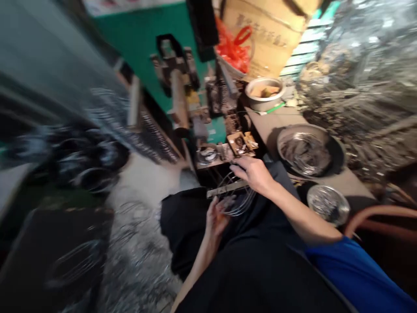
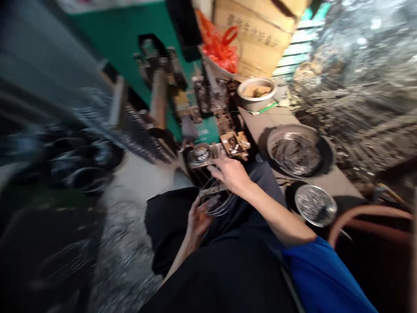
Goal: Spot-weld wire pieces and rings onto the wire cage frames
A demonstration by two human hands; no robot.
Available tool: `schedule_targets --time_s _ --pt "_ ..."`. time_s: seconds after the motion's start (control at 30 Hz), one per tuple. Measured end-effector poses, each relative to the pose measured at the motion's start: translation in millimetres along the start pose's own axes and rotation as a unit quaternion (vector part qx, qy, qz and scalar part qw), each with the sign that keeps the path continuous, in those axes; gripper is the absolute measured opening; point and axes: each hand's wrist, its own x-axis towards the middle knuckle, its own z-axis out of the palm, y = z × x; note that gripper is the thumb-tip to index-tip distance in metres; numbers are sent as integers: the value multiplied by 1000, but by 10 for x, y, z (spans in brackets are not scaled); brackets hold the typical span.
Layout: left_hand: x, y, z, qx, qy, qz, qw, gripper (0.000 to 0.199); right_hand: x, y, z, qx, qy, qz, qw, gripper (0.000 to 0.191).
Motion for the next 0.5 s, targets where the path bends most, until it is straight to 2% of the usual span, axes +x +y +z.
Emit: schedule_targets --time_s 0.03,0.07,0.1,0.13,0.17,0.2,0.23,0.3,0.33,0.4,0.5 --pt "-2 12 24 15 20 12 1000 31 -135 165 -94 22 12 17 1000 29" --pt "-8 41 23 36 44 26 998 28 -310 380 -198 24 23 63 997 32" --pt "-10 84 1 57 71 42 995 26 -530 627 -308 0 29 145 989 35" --pt "-2 138 -35 78 98 64 990 27 -793 885 -414 -47 35 256 965 37" --pt "13 194 -74 104 131 84 982 30 -1087 1133 -508 -108 29 384 916 39" --pt "33 246 -109 132 146 101 975 35 -1392 1355 -577 -162 8 509 845 39" --pt "54 290 -130 155 160 117 968 41 -1689 1546 -613 -182 -4 576 797 37" --pt "86 343 -120 188 180 139 955 48 -2189 1830 -585 -184 -30 652 735 34" --pt "95 353 -90 199 189 148 950 50 -2375 1932 -531 -177 -40 674 716 32" --pt "95 347 -2 216 199 163 942 50 -2614 2083 -397 -161 -52 702 692 31" --pt "62 310 106 250 185 173 935 49 -2754 2241 -269 -144 -49 715 683 36"
